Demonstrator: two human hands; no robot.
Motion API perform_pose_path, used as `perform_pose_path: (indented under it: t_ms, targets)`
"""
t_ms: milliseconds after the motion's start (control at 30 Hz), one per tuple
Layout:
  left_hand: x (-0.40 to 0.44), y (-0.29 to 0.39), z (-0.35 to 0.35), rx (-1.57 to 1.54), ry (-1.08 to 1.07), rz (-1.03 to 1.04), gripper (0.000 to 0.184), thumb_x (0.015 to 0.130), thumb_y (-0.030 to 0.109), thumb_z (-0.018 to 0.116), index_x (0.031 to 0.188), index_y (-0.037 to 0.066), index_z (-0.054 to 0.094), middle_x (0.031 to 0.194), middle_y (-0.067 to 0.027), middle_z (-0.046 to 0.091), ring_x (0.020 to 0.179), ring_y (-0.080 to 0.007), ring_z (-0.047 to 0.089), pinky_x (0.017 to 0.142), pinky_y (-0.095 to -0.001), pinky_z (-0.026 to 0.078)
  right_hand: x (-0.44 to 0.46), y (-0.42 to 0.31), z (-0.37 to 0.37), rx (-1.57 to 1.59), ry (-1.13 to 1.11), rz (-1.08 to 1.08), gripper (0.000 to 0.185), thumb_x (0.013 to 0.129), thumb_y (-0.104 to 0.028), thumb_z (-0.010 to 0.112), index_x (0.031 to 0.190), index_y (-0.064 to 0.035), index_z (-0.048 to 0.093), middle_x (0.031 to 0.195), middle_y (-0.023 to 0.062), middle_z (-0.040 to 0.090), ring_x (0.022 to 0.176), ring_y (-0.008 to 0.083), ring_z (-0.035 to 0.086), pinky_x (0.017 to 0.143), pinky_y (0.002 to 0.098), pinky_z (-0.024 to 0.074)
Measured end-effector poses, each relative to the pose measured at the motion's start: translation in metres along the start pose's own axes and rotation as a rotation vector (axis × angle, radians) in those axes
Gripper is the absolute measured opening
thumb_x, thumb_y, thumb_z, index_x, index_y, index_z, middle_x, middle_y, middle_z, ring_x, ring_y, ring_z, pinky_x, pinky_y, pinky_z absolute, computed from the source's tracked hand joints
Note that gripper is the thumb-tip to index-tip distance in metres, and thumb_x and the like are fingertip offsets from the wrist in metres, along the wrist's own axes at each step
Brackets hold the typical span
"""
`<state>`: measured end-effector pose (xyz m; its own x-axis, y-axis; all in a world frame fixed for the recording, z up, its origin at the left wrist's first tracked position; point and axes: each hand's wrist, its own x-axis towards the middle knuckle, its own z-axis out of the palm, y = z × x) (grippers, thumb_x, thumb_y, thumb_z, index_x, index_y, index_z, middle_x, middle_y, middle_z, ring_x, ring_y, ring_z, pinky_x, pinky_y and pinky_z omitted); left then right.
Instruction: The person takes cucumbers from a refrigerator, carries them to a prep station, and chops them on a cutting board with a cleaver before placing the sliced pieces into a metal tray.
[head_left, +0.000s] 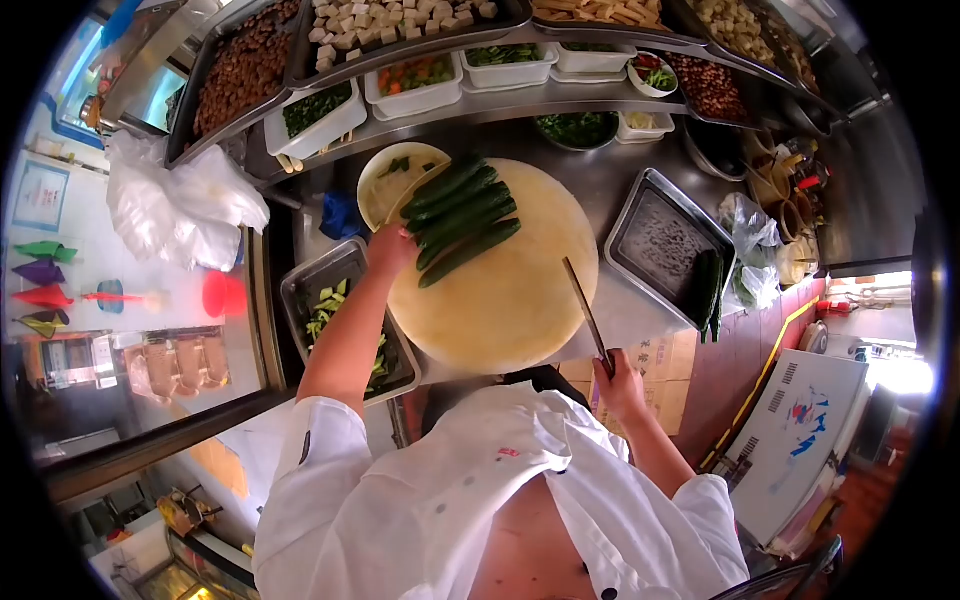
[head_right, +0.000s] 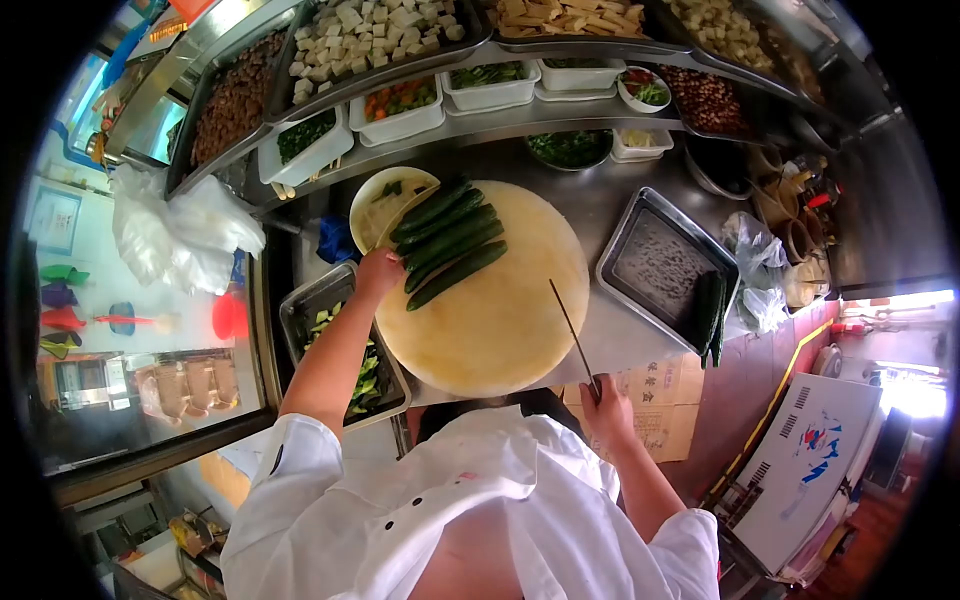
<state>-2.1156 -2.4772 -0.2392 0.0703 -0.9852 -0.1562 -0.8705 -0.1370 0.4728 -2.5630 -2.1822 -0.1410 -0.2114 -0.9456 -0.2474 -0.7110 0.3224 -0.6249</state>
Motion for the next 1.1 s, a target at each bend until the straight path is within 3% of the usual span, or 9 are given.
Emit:
perform_pose_path:
  t_ms: [367,533,667,733,767,833,900,1000,1100]
  targets:
    - [0.006,0.003,-0.011,-0.007,-0.095,-0.184,0.02,0.079,0.027,0.075,0.091,0.012,0.077,0.098,-0.0126,0.077,0.096,-0.0348,0.073,0.083,-0.0447,0.058,0.013,-0.002,-0.003,-0.08,-0.016,-0.115,0.03,0.096,-0.028,0.071,0.114,-0.0056,0.062,0.085,0.0202,0.073,0.077,0.0425,0.071,0.067,0.0479,0.0572]
    - [0.041,-0.017,-0.044,-0.183,0.228,0.063,0.02,0.088,0.024,0.064,0.095,0.011,0.078,0.092,-0.0143,0.076,0.089,-0.0377,0.073,0.081,-0.0457,0.058,0.024,-0.007,-0.018,-0.192,-0.084,-0.187,0.034,0.093,-0.029,0.074,0.116,-0.0073,0.062,0.087,0.0178,0.074,0.079,0.0397,0.073,0.069,0.0472,0.0589]
    - [0.087,-0.069,-0.061,-0.152,0.268,-0.021,0.023,0.091,0.023,0.06,0.098,0.012,0.079,0.098,-0.0175,0.076,0.095,-0.0382,0.073,0.084,-0.0449,0.058,0.045,-0.014,-0.02,-0.226,-0.085,-0.402,0.037,0.089,-0.032,0.078,0.113,-0.0083,0.063,0.089,0.0144,0.073,0.078,0.0368,0.073,0.067,0.0459,0.0587]
    - [0.102,-0.107,-0.056,0.07,0.214,-0.099,0.033,0.091,0.028,0.062,0.119,0.016,0.075,0.117,-0.0174,0.074,0.108,-0.0354,0.071,0.093,-0.045,0.056,0.051,-0.01,-0.012,-0.295,-0.083,-0.522,0.041,0.087,-0.033,0.079,0.118,-0.0099,0.064,0.091,0.0116,0.074,0.078,0.0349,0.073,0.066,0.0447,0.0588]
    - [0.101,-0.113,-0.057,0.062,0.206,-0.109,0.033,0.091,0.028,0.062,0.119,0.016,0.075,0.117,-0.0174,0.074,0.108,-0.0354,0.071,0.093,-0.045,0.056,0.051,-0.013,-0.011,-0.305,-0.094,-0.519,0.041,0.087,-0.033,0.079,0.118,-0.0099,0.064,0.091,0.0116,0.074,0.078,0.0349,0.073,0.066,0.0447,0.0588]
    - [0.097,-0.121,-0.057,0.355,-0.038,-0.277,0.052,0.091,0.035,0.064,0.141,0.022,0.062,0.137,-0.0131,0.067,0.122,-0.0329,0.066,0.103,-0.0475,0.052,0.047,-0.024,-0.006,-0.321,-0.145,-0.514,0.043,0.087,-0.032,0.079,0.121,-0.0107,0.064,0.093,0.0104,0.074,0.079,0.0337,0.073,0.066,0.0443,0.0587]
    - [0.1,-0.131,-0.039,0.354,-0.073,-0.399,0.059,0.091,0.04,0.066,0.147,0.025,0.054,0.143,-0.0083,0.064,0.128,-0.0322,0.063,0.106,-0.0509,0.049,0.045,-0.028,0.001,-0.35,-0.152,-0.521,0.043,0.088,-0.032,0.079,0.121,-0.0108,0.064,0.093,0.0101,0.074,0.08,0.0329,0.073,0.067,0.0441,0.0588]
    - [0.098,-0.142,-0.036,0.35,-0.007,-0.384,0.051,0.088,0.046,0.072,0.133,0.022,0.064,0.132,-0.008,0.07,0.124,-0.0342,0.065,0.102,-0.0512,0.051,0.047,-0.036,0.015,-0.387,-0.155,-0.57,0.044,0.088,-0.032,0.079,0.123,-0.0104,0.064,0.094,0.0098,0.073,0.082,0.0316,0.073,0.069,0.0438,0.0587]
    - [0.105,-0.162,-0.036,0.209,0.002,-0.273,0.049,0.089,0.047,0.071,0.13,0.02,0.066,0.13,-0.0091,0.07,0.119,-0.0344,0.067,0.098,-0.0498,0.054,0.052,-0.041,0.029,-0.425,-0.183,-0.611,0.043,0.089,-0.032,0.077,0.123,-0.0091,0.063,0.094,0.0096,0.073,0.083,0.0308,0.072,0.071,0.044,0.0582]
